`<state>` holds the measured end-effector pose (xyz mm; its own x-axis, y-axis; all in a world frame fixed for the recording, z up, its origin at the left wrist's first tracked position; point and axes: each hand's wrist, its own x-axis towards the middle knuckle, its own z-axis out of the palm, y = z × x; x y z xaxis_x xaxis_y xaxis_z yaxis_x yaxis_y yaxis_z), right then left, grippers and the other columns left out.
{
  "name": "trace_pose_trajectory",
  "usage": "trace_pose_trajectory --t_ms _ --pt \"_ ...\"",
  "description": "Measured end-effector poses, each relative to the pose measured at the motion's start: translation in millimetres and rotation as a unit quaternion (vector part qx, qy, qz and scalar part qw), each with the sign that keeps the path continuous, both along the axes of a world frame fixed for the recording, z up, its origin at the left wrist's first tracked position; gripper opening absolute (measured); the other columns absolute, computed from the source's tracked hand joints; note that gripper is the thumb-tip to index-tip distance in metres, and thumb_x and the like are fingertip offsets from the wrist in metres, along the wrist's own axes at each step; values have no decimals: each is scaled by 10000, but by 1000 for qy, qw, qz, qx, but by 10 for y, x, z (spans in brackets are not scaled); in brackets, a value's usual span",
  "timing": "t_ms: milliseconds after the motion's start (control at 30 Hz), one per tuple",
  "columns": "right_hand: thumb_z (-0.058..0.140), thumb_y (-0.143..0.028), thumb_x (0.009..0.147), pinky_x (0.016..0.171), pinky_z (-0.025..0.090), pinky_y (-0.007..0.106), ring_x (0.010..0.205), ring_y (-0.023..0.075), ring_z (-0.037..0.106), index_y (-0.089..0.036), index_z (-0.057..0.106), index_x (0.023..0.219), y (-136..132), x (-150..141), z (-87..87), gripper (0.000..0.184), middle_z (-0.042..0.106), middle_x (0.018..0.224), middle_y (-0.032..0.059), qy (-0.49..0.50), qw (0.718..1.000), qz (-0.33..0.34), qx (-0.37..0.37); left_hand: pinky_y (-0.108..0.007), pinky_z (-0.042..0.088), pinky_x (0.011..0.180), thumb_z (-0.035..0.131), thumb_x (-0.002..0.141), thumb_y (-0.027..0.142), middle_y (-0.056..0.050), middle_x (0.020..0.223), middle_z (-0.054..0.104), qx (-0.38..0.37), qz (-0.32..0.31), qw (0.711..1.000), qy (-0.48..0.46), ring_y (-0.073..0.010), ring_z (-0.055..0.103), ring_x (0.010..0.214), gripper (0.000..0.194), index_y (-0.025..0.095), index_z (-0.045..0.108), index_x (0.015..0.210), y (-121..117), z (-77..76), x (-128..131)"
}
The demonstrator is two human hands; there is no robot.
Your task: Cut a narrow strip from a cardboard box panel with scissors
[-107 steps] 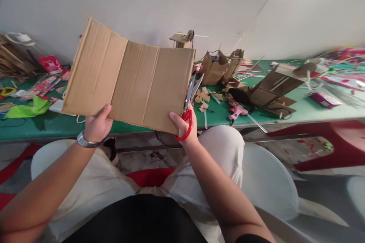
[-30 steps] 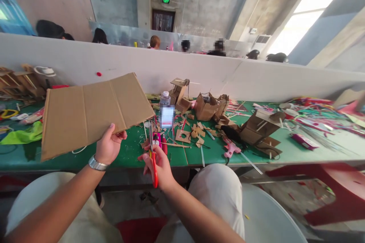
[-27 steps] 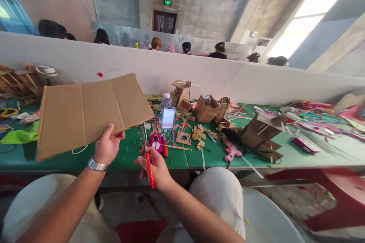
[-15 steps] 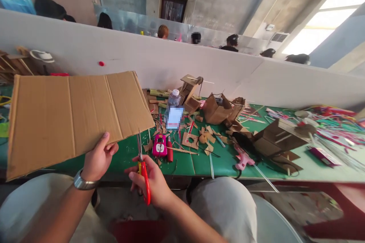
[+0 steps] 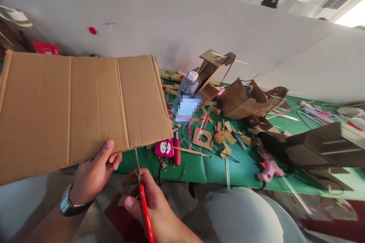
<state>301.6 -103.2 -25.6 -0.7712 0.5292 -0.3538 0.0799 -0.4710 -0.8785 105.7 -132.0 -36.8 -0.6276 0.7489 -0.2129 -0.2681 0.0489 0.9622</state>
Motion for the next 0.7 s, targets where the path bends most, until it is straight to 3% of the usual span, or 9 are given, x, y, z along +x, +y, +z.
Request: trace_pose_trajectory --t_ms 200,400,533,700 --pt "781 -696 843 977 508 399 1079 275 613 -303 640 1281 74 41 62 605 643 1197 77 -6 1000 5 8 -323 533 588 716 902 669 -15 534 553 -37 -32 999 23 -180 586 531 585 244 572 528 -28 -61 53" --pt "746 -680 885 965 496 352 1071 249 595 -300 628 1265 88 23 76 550 614 1192 63 20 999 14 25 -337 501 412 695 835 783 -26 465 529 -73 -55 996 -5 -185 532 413 656 263 554 459 -38 23 167" --pt "724 -692 898 858 475 310 946 209 551 -293 625 1226 59 -4 73 526 585 1070 39 25 999 -3 29 -341 540 451 699 866 732 -28 496 562 -77 -38 996 -11 -206 588 460 616 268 566 485 -63 24 189" --pt "774 -680 865 695 394 293 733 162 438 -281 598 1105 29 -35 86 498 511 856 -16 27 1000 -8 6 -322 552 566 632 943 667 -24 474 569 -83 -43 993 77 -191 597 484 618 266 573 478 -92 26 157"
